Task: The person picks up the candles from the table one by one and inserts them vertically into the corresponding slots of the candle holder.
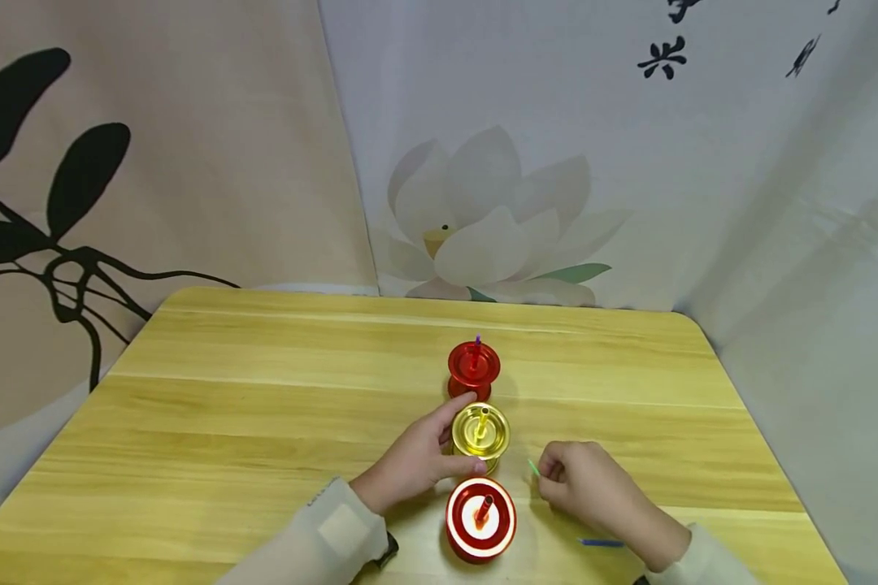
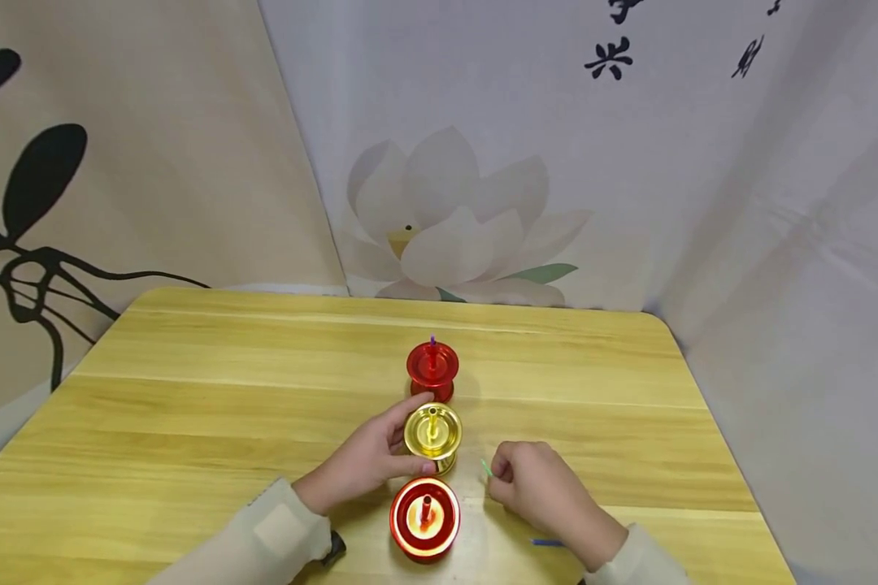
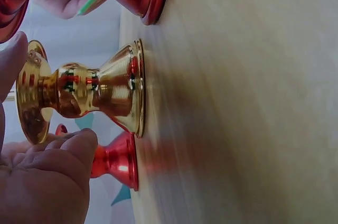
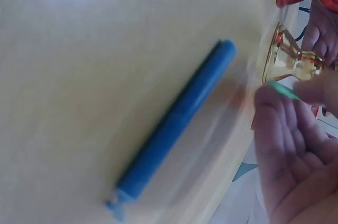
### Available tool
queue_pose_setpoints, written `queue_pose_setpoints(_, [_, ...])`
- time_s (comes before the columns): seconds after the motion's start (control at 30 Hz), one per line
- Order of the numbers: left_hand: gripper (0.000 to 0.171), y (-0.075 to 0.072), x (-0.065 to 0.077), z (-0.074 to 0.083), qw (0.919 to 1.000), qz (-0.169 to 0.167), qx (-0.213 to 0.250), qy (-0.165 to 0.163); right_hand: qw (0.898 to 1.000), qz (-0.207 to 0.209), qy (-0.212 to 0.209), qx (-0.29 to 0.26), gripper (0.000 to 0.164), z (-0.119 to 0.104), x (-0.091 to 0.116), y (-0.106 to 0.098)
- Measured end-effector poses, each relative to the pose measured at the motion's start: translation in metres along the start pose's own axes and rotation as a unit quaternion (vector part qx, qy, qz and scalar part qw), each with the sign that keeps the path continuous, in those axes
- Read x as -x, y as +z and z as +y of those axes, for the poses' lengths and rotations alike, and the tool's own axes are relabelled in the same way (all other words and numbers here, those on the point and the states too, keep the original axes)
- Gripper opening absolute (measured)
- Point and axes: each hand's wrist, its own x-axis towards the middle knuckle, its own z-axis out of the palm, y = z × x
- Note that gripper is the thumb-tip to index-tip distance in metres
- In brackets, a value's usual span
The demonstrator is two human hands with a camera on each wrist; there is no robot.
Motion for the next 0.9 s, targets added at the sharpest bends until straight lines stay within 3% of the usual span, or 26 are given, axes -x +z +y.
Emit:
queue_pose_setpoints(0.37, [0.089,0.001,-0.001,-0.002,0.9999,0.004,-0.013,0.006,0.994,0.093,0.018,-0.051,0.018,-0.009,-0.001,0.004])
queue_pose_setpoints(0.7, [0.088,0.001,-0.001,-0.002,0.9998,0.004,-0.016,0.008,0.978,0.191,-0.038,-0.077,0.021,-0.017,-0.008,0.004])
queue_pose_setpoints(0.9, [0.086,0.001,-0.001,-0.001,0.9999,0.001,-0.011,0.008,0.971,0.213,-0.054,-0.092,0.017,-0.026,-0.013,0.002])
